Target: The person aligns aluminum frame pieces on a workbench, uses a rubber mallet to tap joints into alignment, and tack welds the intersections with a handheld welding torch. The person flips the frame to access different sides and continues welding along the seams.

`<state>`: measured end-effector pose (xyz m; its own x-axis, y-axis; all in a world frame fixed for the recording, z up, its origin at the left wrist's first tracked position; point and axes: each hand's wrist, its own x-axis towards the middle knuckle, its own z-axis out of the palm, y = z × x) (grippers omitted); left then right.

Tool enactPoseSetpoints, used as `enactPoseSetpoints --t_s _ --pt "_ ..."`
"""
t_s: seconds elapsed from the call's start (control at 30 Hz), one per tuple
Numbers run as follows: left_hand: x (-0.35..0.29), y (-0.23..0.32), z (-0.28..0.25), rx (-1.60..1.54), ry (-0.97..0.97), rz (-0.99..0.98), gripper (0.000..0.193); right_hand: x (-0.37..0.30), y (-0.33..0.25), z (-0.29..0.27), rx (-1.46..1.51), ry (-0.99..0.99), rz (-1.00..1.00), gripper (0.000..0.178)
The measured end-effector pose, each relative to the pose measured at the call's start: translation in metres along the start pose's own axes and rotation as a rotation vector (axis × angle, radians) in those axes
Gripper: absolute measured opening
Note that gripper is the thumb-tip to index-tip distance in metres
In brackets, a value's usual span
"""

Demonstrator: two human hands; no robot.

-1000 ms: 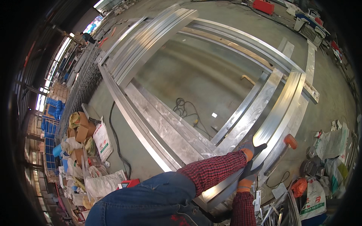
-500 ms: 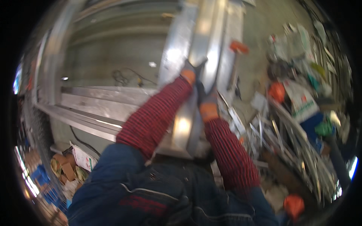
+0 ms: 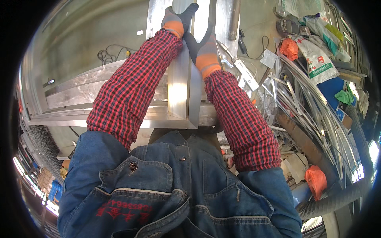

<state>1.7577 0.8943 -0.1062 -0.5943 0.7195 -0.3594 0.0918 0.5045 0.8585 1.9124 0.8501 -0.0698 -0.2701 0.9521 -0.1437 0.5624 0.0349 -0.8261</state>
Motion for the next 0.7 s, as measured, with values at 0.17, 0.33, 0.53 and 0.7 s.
enactPoseSetpoints --t_s 0.17,0.33,0.53,0.7 --pt "0.007 0.006 0.0 -0.121 -0.124 0.073 0.109 0.004 0.008 0.003 -0.002 0.008 -0.037 0.104" --pt "0.003 0.005 0.002 -0.14 -0.043 0.064 0.109 0.006 0.015 0.005 -0.032 0.029 -0.067 0.103" --pt "-0.001 0.007 0.0 -0.149 -0.014 0.052 0.108 0.002 0.002 0.002 -0.021 0.044 -0.012 0.096" --pt "-0.002 0.008 0.001 -0.148 -0.007 0.046 0.108 0.002 -0.008 0.001 -0.048 0.051 -0.003 0.088"
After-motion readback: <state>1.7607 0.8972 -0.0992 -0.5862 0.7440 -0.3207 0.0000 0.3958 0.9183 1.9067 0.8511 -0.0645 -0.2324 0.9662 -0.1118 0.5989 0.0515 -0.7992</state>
